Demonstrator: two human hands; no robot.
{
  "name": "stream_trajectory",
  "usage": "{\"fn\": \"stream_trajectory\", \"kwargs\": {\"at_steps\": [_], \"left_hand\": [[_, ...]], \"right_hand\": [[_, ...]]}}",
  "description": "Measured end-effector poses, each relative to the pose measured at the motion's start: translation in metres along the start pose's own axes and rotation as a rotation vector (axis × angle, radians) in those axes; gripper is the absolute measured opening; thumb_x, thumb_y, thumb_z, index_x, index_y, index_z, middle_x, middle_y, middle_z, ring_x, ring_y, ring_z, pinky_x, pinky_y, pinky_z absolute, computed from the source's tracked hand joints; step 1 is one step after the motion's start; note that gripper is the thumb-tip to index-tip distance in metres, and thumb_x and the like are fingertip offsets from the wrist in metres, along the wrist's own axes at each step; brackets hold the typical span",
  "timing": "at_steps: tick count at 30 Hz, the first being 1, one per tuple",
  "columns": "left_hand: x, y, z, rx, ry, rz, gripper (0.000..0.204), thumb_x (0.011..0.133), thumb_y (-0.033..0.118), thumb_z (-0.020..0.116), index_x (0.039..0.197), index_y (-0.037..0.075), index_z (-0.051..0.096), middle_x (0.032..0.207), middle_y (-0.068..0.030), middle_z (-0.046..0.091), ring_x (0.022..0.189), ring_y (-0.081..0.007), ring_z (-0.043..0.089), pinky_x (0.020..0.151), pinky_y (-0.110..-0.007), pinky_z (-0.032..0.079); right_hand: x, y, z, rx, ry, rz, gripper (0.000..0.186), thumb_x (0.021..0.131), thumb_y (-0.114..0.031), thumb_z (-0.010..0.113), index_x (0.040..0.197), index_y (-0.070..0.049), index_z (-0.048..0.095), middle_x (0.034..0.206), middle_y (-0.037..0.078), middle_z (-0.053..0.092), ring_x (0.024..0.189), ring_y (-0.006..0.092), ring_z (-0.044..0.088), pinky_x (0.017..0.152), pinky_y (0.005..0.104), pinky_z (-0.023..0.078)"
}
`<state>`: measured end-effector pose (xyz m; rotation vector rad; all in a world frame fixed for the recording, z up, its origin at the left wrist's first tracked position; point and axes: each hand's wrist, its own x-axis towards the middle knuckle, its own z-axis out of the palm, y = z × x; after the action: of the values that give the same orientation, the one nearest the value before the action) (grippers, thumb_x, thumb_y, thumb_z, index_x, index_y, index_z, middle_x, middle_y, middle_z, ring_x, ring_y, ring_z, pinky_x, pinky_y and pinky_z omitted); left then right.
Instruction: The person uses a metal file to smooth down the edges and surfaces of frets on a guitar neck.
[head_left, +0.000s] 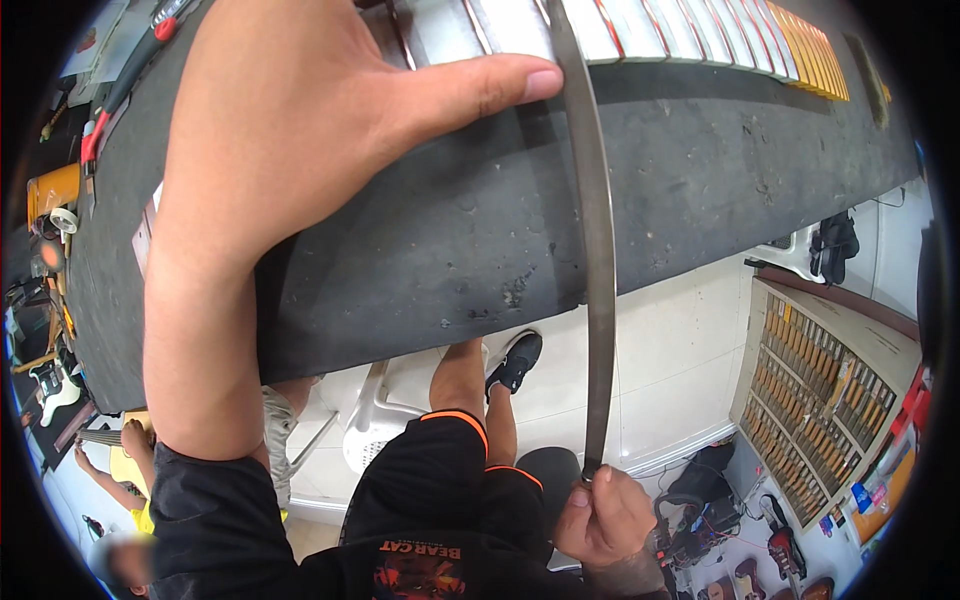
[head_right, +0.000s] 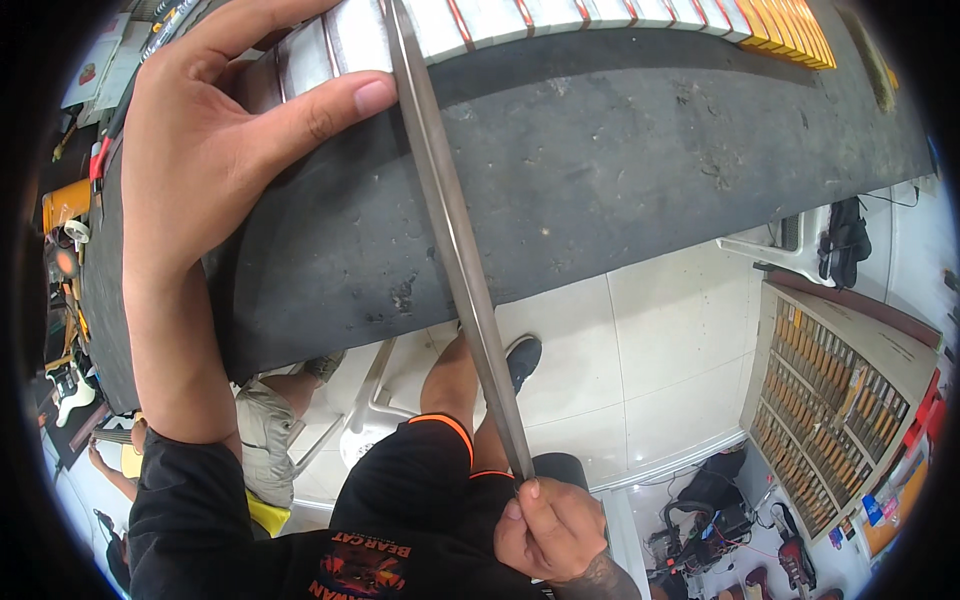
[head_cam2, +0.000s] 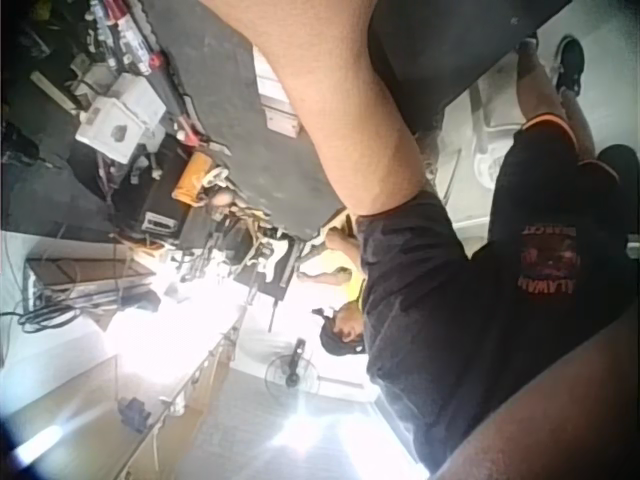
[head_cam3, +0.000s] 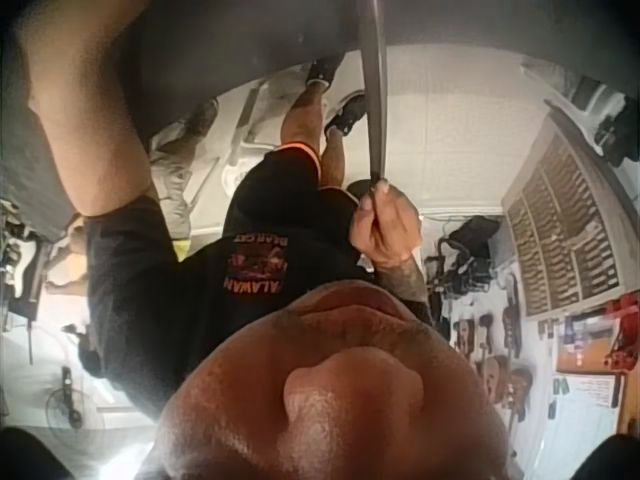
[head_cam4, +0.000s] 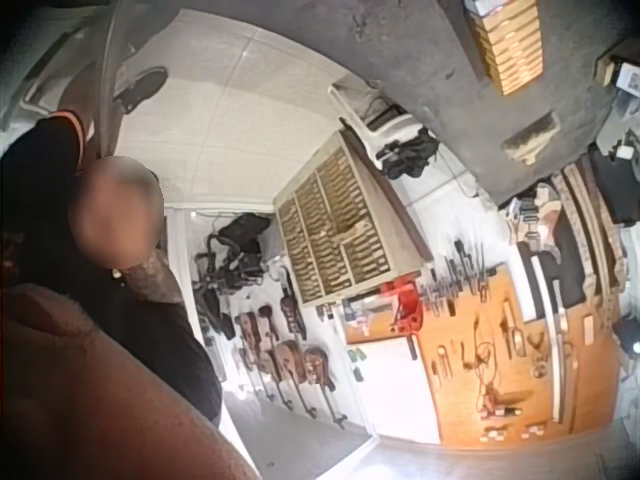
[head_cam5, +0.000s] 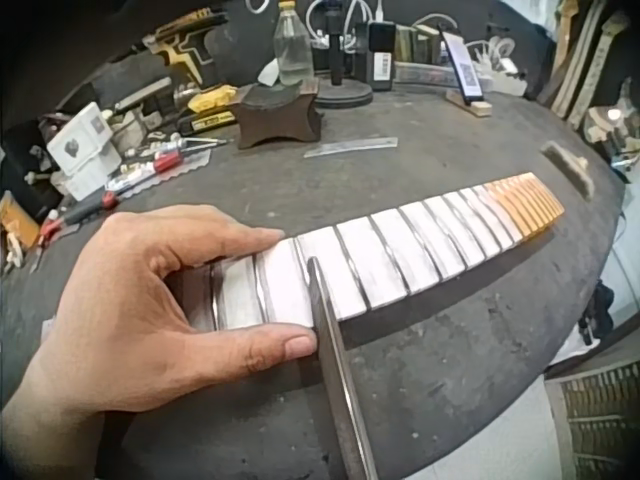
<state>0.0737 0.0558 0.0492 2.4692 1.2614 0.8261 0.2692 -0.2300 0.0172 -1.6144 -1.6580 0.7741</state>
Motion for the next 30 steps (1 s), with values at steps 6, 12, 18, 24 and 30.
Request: {"fn": "stream_trajectory", "kwargs": {"at_steps": [6, 12, 18, 24, 30], "left_hand": [[0.010, 0.012, -0.011, 0.094, -0.100, -0.143, 0.059, 0.067, 0.030, 0.091, 0.105, -0.009, 0.070, 0.084, -0.0139, 0.068, 0.070, -0.0154, 0.062, 0.059, -0.026, 0.047], [0.004, 0.002, -0.007, -0.006, -0.048, -0.069, 0.058, 0.067, 0.031, 0.091, 0.104, -0.009, 0.070, 0.085, -0.0143, 0.068, 0.069, -0.0171, 0.063, 0.059, -0.027, 0.048], [0.003, 0.009, -0.004, 0.037, -0.014, -0.049, 0.059, 0.066, 0.031, 0.091, 0.104, -0.009, 0.070, 0.085, -0.0138, 0.068, 0.068, -0.0168, 0.063, 0.059, -0.027, 0.048], [0.004, 0.005, -0.003, 0.039, -0.042, -0.052, 0.058, 0.067, 0.030, 0.091, 0.105, -0.008, 0.070, 0.085, -0.0129, 0.068, 0.068, -0.0142, 0.061, 0.057, -0.026, 0.045], [0.000, -0.001, 0.004, 0.023, 0.008, 0.015, 0.057, 0.067, 0.028, 0.092, 0.104, -0.008, 0.069, 0.085, -0.0127, 0.069, 0.072, -0.0149, 0.064, 0.062, -0.026, 0.048]], "right_hand": [[0.049, -0.009, 0.000, -0.002, 0.010, -0.015, 0.057, 0.070, 0.009, 0.062, 0.127, 0.003, 0.060, 0.073, 0.013, 0.063, 0.055, 0.0212, 0.059, 0.052, 0.0283, 0.052], [0.137, -0.027, 0.013, 0.004, 0.129, -0.050, 0.052, 0.071, 0.013, 0.061, 0.123, 0.006, 0.064, 0.065, 0.012, 0.061, 0.049, 0.0147, 0.056, 0.051, 0.0214, 0.048], [0.110, -0.019, 0.003, 0.086, 0.143, 0.008, 0.049, 0.074, 0.012, 0.060, 0.122, 0.007, 0.063, 0.065, 0.013, 0.062, 0.051, 0.0146, 0.056, 0.052, 0.0219, 0.047], [0.032, 0.002, -0.009, 0.105, 0.075, 0.063, 0.045, 0.076, 0.006, 0.062, 0.120, 0.004, 0.064, 0.069, 0.015, 0.064, 0.051, 0.0189, 0.058, 0.052, 0.0265, 0.049], [0.001, 0.006, -0.003, 0.121, 0.065, 0.012, 0.049, 0.073, 0.004, 0.062, 0.122, 0.002, 0.063, 0.070, 0.014, 0.064, 0.052, 0.0218, 0.059, 0.050, 0.0289, 0.050]]}}
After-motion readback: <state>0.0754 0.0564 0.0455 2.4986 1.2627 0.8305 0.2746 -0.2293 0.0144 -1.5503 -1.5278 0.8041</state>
